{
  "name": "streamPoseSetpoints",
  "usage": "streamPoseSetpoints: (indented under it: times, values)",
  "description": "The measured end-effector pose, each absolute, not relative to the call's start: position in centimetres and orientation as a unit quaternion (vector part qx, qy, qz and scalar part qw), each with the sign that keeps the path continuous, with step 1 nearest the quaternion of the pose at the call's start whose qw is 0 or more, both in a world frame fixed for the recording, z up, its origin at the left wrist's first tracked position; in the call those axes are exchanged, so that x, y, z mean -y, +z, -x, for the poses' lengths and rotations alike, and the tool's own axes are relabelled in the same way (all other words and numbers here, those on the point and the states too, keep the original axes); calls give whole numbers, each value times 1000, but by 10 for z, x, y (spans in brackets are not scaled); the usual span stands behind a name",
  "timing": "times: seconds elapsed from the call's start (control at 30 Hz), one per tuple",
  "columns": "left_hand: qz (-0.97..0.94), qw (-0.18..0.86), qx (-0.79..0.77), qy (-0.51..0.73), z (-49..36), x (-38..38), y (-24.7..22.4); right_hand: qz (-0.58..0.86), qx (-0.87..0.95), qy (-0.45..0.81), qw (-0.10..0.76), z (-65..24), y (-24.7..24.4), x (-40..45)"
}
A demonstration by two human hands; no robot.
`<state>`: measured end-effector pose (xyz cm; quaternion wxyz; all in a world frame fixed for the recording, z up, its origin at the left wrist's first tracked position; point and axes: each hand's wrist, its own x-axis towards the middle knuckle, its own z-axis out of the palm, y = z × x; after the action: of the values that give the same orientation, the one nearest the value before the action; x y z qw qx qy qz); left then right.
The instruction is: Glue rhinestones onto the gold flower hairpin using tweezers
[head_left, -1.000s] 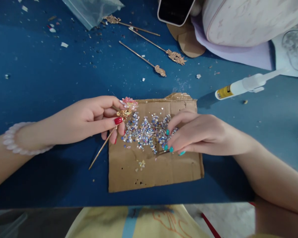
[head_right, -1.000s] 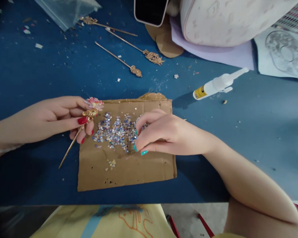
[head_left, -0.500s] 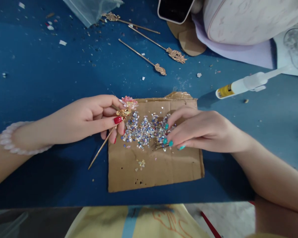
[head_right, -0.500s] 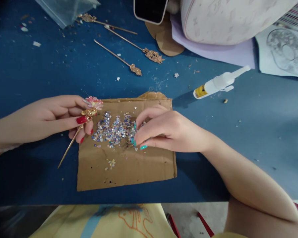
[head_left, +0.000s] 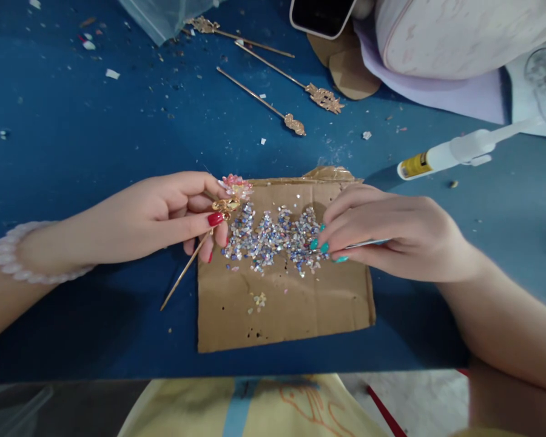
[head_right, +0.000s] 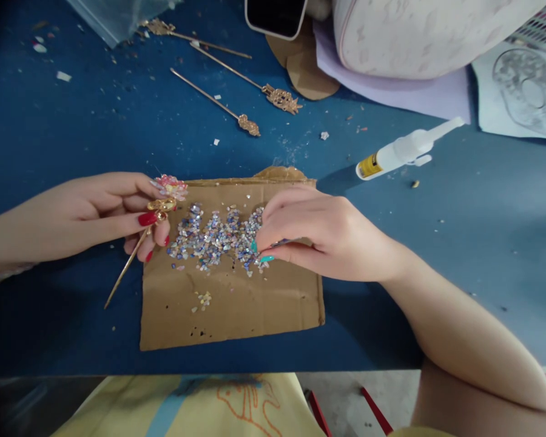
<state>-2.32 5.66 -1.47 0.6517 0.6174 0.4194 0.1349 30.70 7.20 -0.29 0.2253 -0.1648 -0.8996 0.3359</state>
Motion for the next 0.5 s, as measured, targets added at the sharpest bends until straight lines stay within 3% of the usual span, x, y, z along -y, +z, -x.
streamPoseSetpoints:
  times: [0.5]
  values:
    - [-623, 648, -416, 139, 21, -56, -14, 146, 927, 281, 200, -306, 5, -65]
